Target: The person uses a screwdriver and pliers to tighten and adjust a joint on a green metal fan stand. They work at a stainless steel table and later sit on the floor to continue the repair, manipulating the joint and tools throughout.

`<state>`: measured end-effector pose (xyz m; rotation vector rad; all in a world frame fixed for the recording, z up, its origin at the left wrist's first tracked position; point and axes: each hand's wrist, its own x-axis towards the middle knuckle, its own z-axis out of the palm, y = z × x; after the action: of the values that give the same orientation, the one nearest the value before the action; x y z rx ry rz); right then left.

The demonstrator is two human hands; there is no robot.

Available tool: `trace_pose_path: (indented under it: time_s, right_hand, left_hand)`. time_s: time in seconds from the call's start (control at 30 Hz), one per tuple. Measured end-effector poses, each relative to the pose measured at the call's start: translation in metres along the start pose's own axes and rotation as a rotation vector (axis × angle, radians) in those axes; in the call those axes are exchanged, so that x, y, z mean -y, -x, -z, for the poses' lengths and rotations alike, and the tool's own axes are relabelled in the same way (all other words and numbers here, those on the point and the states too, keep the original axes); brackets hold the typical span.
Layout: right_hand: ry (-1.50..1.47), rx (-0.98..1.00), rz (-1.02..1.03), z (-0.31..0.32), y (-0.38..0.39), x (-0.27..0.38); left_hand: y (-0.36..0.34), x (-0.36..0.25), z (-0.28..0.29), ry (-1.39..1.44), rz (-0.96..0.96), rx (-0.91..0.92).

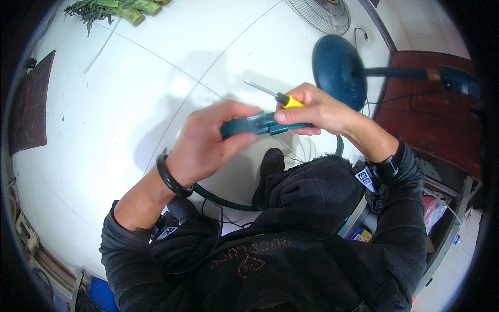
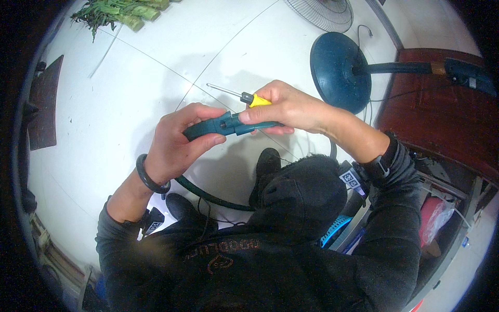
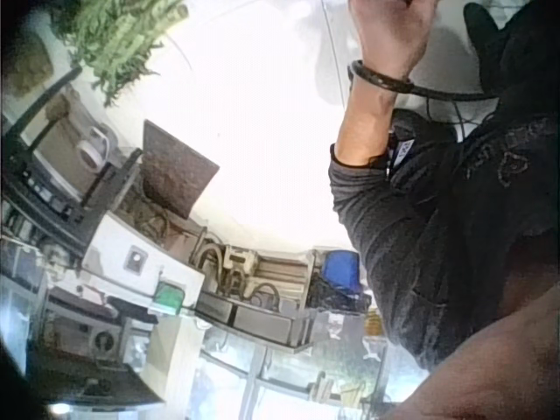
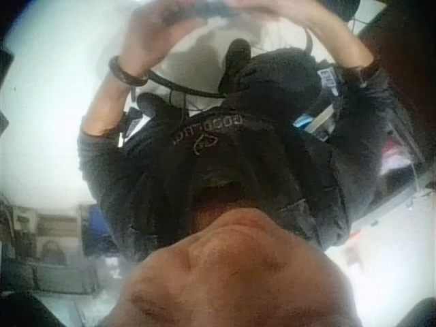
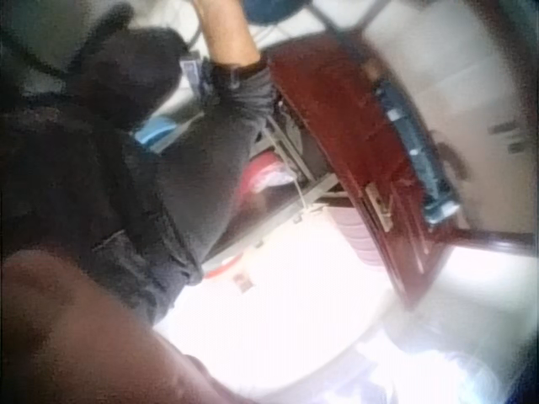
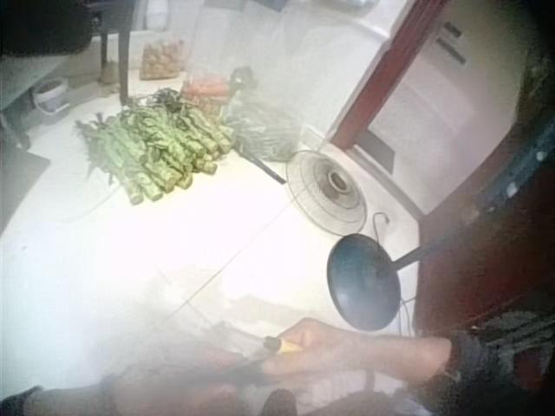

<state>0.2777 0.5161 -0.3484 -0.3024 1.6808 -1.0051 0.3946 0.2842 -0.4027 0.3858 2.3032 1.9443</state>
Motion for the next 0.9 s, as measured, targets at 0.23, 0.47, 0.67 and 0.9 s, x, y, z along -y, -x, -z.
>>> trace_pose_path:
  time_s: [0.23, 0.47, 0.67, 0.9]
  right_hand:
    - [0.085, -0.184, 0.129, 0.015, 0.000, -0.010]
    - [0.161, -0.216, 0.177, 0.041, -0.015, -0.020]
    - [0.225, -0.226, 0.152, 0.023, -0.017, -0.011]
    - [0.122, -0.118, 0.141, 0.008, -0.009, 0.005]
  left_hand:
    - [-0.011, 0.021, 0.012, 0.191, 0.076, 0.161]
    - [-0.014, 0.071, 0.027, 0.153, 0.226, 0.145]
    - [-0.011, 0.046, 0.011, 0.012, 0.037, 0.039]
    - [0.000, 0.026, 0.002, 0.041, -0.024, -0.071]
